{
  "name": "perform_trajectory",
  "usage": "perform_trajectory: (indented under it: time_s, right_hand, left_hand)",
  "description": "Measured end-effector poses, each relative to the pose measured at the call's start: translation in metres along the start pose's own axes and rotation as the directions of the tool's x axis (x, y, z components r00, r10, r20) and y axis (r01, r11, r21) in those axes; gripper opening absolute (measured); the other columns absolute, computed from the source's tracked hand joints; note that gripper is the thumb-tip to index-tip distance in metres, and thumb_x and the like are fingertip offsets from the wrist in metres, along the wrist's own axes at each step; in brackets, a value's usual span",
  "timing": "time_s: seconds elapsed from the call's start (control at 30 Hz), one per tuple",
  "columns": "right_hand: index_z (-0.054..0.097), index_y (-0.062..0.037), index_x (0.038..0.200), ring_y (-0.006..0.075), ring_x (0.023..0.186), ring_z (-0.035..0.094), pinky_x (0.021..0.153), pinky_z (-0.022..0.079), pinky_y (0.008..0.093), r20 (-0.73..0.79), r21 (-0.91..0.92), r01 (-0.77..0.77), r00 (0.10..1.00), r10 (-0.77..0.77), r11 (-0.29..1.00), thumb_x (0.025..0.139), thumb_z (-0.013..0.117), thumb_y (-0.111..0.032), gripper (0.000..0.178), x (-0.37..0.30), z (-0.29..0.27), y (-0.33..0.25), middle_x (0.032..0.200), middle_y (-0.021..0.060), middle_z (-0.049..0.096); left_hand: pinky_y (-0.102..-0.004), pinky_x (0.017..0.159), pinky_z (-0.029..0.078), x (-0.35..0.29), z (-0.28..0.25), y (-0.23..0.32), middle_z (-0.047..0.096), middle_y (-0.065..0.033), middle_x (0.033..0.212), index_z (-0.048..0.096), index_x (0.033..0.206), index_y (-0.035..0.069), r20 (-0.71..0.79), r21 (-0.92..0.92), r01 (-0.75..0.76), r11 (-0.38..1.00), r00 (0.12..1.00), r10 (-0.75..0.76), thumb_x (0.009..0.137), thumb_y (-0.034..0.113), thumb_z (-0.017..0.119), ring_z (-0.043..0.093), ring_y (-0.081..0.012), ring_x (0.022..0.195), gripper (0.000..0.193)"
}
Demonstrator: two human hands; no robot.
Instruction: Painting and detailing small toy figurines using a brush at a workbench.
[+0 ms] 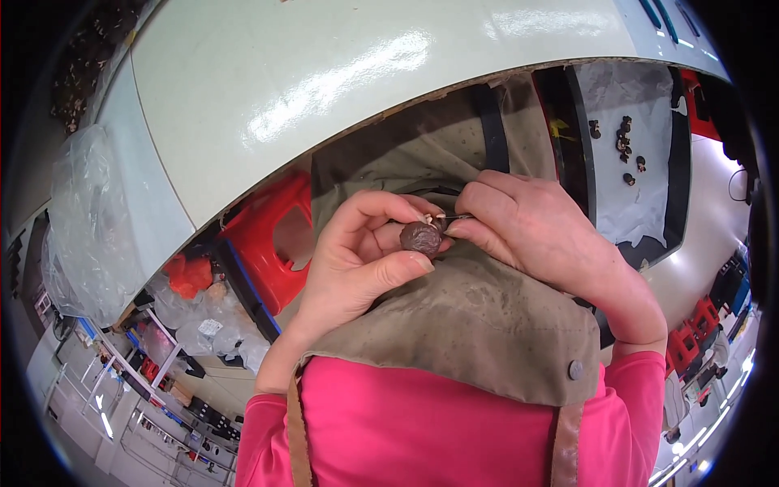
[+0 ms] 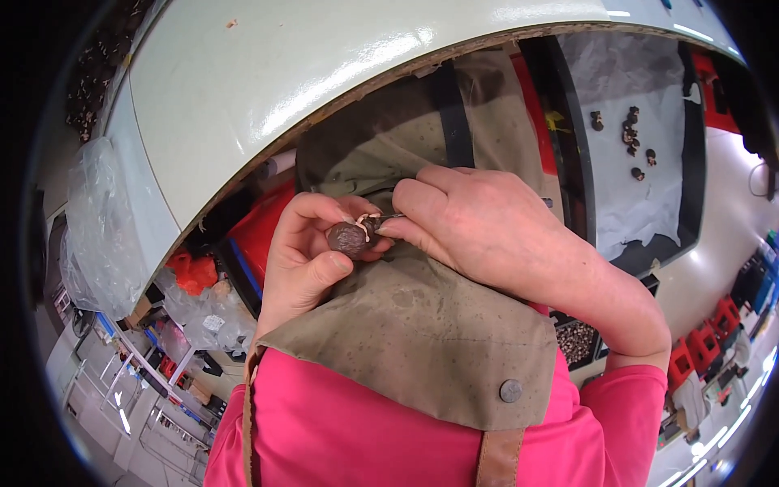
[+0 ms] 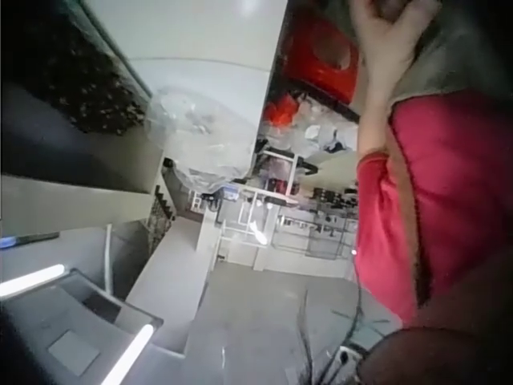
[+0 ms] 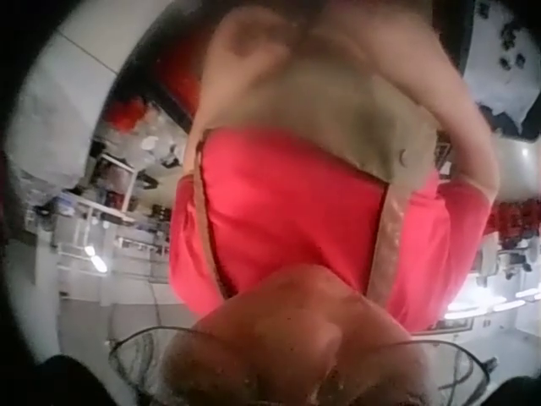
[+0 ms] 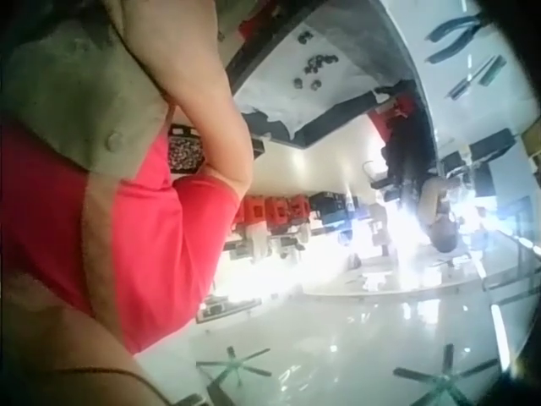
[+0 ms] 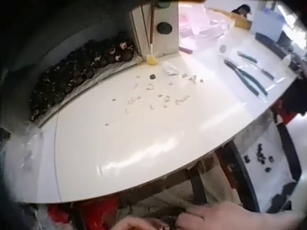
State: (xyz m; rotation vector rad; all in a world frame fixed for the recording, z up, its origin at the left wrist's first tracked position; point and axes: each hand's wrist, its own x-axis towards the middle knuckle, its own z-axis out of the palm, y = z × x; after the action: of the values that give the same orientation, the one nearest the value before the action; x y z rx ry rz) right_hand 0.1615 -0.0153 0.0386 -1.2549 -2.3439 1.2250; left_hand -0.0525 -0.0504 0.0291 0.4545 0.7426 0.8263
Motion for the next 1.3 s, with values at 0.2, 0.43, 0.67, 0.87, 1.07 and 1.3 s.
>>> perform_trajectory:
  time_s: [0.2,0.43,0.67,0.87,1.07,1.3]
  right_hand:
    - [0.054,-0.0061,0.085,0.0303,0.072,0.056,0.060,0.046,0.0396,0.021,-0.016,-0.008,1.000,0.008,1.000,0.086,0.059,-0.025,0.020,0.001,-0.002,0.000,0.077,0.0099,0.053]
    - [0.054,-0.0059,0.084,0.0306,0.072,0.056,0.060,0.046,0.0398,0.026,-0.031,0.000,1.000,0.001,1.000,0.086,0.059,-0.025,0.020,0.002,-0.002,0.001,0.077,0.0098,0.053]
    - [0.054,-0.0059,0.083,0.0308,0.070,0.056,0.058,0.046,0.0402,0.005,-0.001,0.022,1.000,-0.022,1.000,0.085,0.060,-0.025,0.020,0.000,0.001,0.005,0.077,0.0099,0.052]
    - [0.053,-0.0063,0.082,0.0307,0.070,0.055,0.058,0.046,0.0398,-0.034,-0.003,0.013,0.999,-0.013,1.000,0.084,0.061,-0.024,0.020,0.000,0.006,0.005,0.077,0.0098,0.052]
    - [0.052,-0.0061,0.082,0.0311,0.071,0.055,0.058,0.045,0.0402,-0.032,-0.002,-0.009,0.999,0.009,1.000,0.084,0.060,-0.023,0.019,0.003,0.007,0.003,0.077,0.0103,0.052]
    - [0.052,-0.0059,0.082,0.0318,0.072,0.055,0.060,0.046,0.0407,-0.025,0.019,-0.029,0.999,0.030,0.999,0.085,0.060,-0.024,0.020,0.002,0.009,0.004,0.078,0.0109,0.052]
  left_hand:
    - [-0.0324,0.089,0.050,0.002,0.001,0.002,0.051,-0.0144,0.118,0.048,0.109,0.001,-0.008,0.002,0.005,1.000,1.000,-0.005,0.081,-0.007,0.064,0.060,-0.0220,0.102,0.033]
    - [-0.0324,0.090,0.050,0.003,-0.002,0.001,0.051,-0.0151,0.119,0.048,0.109,0.001,0.006,-0.005,-0.005,1.000,1.000,0.005,0.081,-0.007,0.063,0.060,-0.0221,0.103,0.032]
    - [-0.0324,0.090,0.050,0.004,-0.003,-0.001,0.051,-0.0153,0.119,0.048,0.108,0.001,0.015,0.002,-0.012,1.000,1.000,0.012,0.081,-0.007,0.063,0.060,-0.0223,0.103,0.032]
    - [-0.0323,0.091,0.049,0.006,-0.003,0.001,0.050,-0.0154,0.120,0.049,0.108,0.001,0.029,-0.001,-0.021,1.000,0.999,0.021,0.081,-0.008,0.063,0.059,-0.0221,0.105,0.032]
    - [-0.0323,0.092,0.048,0.006,-0.006,0.001,0.050,-0.0150,0.120,0.049,0.108,0.000,0.037,0.022,-0.029,0.999,0.999,0.028,0.080,-0.009,0.064,0.058,-0.0220,0.106,0.033]
    - [-0.0310,0.091,0.048,0.006,-0.008,0.002,0.050,-0.0145,0.121,0.049,0.108,0.001,0.038,0.036,-0.021,0.999,0.999,0.020,0.080,-0.009,0.064,0.057,-0.0205,0.107,0.034]
